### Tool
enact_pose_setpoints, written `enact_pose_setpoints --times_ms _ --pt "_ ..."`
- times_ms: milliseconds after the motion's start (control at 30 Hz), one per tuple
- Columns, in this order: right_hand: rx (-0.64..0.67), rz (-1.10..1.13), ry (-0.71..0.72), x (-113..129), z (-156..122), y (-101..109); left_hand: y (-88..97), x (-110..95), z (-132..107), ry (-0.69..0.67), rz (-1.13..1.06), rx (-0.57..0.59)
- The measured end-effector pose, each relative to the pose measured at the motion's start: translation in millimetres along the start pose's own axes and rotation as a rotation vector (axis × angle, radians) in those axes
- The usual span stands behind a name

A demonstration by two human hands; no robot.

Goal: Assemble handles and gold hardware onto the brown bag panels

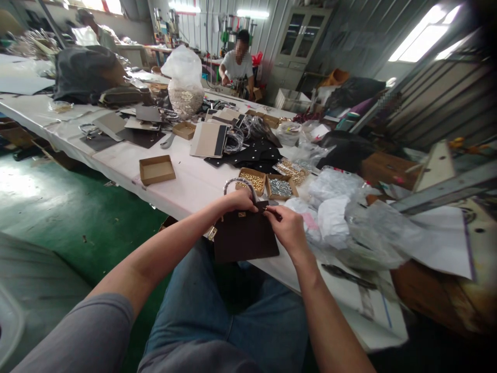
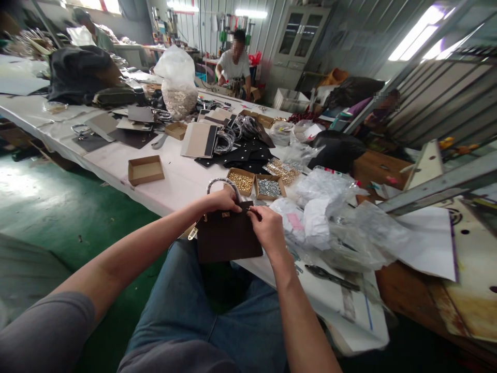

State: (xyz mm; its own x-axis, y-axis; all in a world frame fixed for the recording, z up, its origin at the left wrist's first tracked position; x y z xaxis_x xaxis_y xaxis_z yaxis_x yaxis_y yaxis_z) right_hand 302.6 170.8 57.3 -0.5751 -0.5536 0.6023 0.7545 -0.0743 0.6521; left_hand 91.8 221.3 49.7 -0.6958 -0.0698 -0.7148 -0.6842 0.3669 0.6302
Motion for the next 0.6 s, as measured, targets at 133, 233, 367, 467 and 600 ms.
enact_pose_setpoints --times_ms 133,233,367,467,600 --pt "0.021 -0.033 0.050 -1.5 0.5 -1.6 -0.4 -1.6 -3.0 -0.021 0.012 -0.018" --pt "0.039 -0.041 0.064 -2.6 0.3 -3.5 -1.2 -1.8 -2.9 -0.035 0.026 -0.033" --pt "-0.014 -0.036 0.042 -2.4 -3.0 -5.3 -1.5 -2.7 -1.9 -0.057 0.048 -0.049" --pt "-0.037 -0.035 0.015 -1.8 -6.1 -7.2 -1.6 -4.5 -3.0 -0.078 0.072 -0.053" --pt "0.010 -0.051 -0.003 -2.4 -6.3 -10.5 -3.1 -7.2 -6.5 -0.089 0.103 -0.066"
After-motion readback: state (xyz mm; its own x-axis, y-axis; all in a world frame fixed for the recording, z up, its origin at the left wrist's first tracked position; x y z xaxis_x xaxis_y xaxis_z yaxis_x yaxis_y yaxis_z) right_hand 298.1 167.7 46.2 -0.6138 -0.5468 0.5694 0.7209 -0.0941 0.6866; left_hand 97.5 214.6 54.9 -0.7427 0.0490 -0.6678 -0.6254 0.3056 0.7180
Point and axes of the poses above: each hand's wrist, its own z-axis towards the middle knuckle, its own y-axis out of the back of the hand, x = y × z, the point moved 4 cm from there along z, towards the middle knuckle, and after that the axes turned 3 degrees about z, right-handed, at the moved point
